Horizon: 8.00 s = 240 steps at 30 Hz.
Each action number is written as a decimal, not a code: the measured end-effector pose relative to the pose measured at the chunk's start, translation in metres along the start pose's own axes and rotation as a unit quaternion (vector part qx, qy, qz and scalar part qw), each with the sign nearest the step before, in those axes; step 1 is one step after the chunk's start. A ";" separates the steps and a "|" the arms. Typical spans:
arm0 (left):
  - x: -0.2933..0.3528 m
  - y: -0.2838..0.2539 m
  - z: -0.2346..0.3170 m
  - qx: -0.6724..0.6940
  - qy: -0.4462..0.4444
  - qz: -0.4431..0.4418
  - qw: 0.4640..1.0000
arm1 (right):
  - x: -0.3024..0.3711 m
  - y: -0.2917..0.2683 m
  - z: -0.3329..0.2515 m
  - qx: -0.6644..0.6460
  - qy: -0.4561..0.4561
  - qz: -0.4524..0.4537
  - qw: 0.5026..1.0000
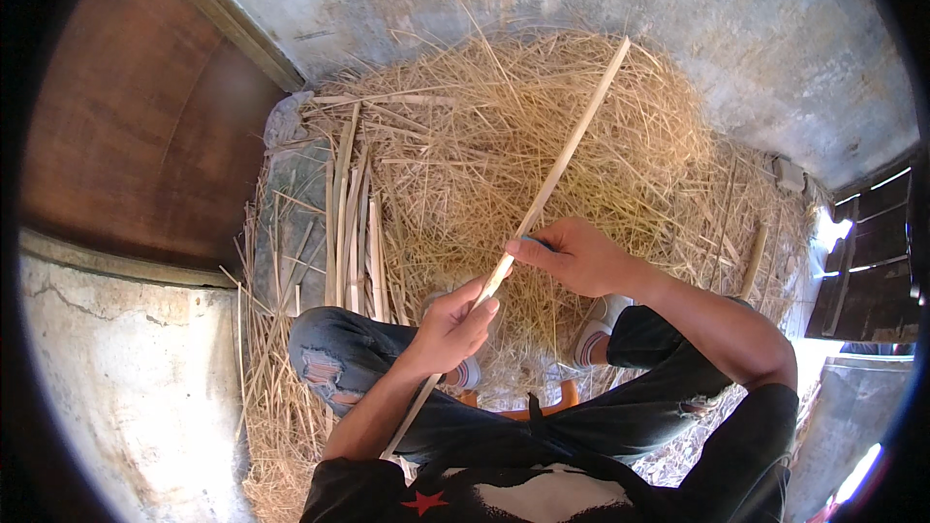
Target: The person sits on a small stool and uses a blue utility knife to shave a long, thin wooden stick. They hold the stick with their left hand and scrape the blade along its length to remove the outer layer, repeating the motion continuously.
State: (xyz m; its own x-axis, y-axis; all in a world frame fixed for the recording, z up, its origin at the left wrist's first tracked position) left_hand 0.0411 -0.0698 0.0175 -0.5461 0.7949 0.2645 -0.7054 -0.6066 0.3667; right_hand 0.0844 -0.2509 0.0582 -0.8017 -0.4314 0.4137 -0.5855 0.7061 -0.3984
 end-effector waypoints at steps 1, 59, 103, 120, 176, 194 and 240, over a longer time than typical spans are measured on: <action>0.000 -0.001 0.000 0.002 0.001 0.003 1.000 | 0.003 -0.004 -0.007 0.058 -0.023 0.047 0.997; -0.001 -0.017 -0.003 0.020 0.016 0.069 0.997 | 0.046 -0.089 0.061 0.378 0.273 0.053 0.883; -0.006 -0.006 -0.003 0.062 0.027 0.035 0.997 | 0.013 -0.028 -0.010 0.192 0.023 0.199 0.961; -0.005 -0.006 -0.006 0.051 0.015 0.041 0.998 | 0.015 -0.008 -0.017 0.145 -0.034 0.156 0.976; -0.006 -0.011 -0.010 -0.072 0.028 0.071 0.995 | 0.000 0.025 -0.012 0.128 -0.020 0.033 0.991; -0.006 -0.015 -0.007 0.026 0.011 0.047 0.999 | 0.017 -0.027 -0.014 0.078 -0.061 0.173 0.980; -0.009 -0.008 -0.006 -0.217 0.086 0.152 0.961 | 0.007 0.043 -0.004 -0.089 -0.070 0.137 0.984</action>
State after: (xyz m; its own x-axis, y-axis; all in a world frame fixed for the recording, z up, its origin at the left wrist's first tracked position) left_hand 0.0489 -0.0717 0.0064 -0.7963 0.5895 0.1357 -0.6038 -0.7882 -0.1192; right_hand 0.0542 -0.2214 0.0471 -0.9426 -0.2757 0.1882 -0.3246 0.8885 -0.3244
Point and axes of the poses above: each hand's wrist, its own x-axis away from the middle knuckle, its own y-axis out of the palm, z = x × y, the point moved 7 cm from there along -x, towards the middle knuckle, and after that the axes turned 9 degrees about -z, right-handed, at the moved point
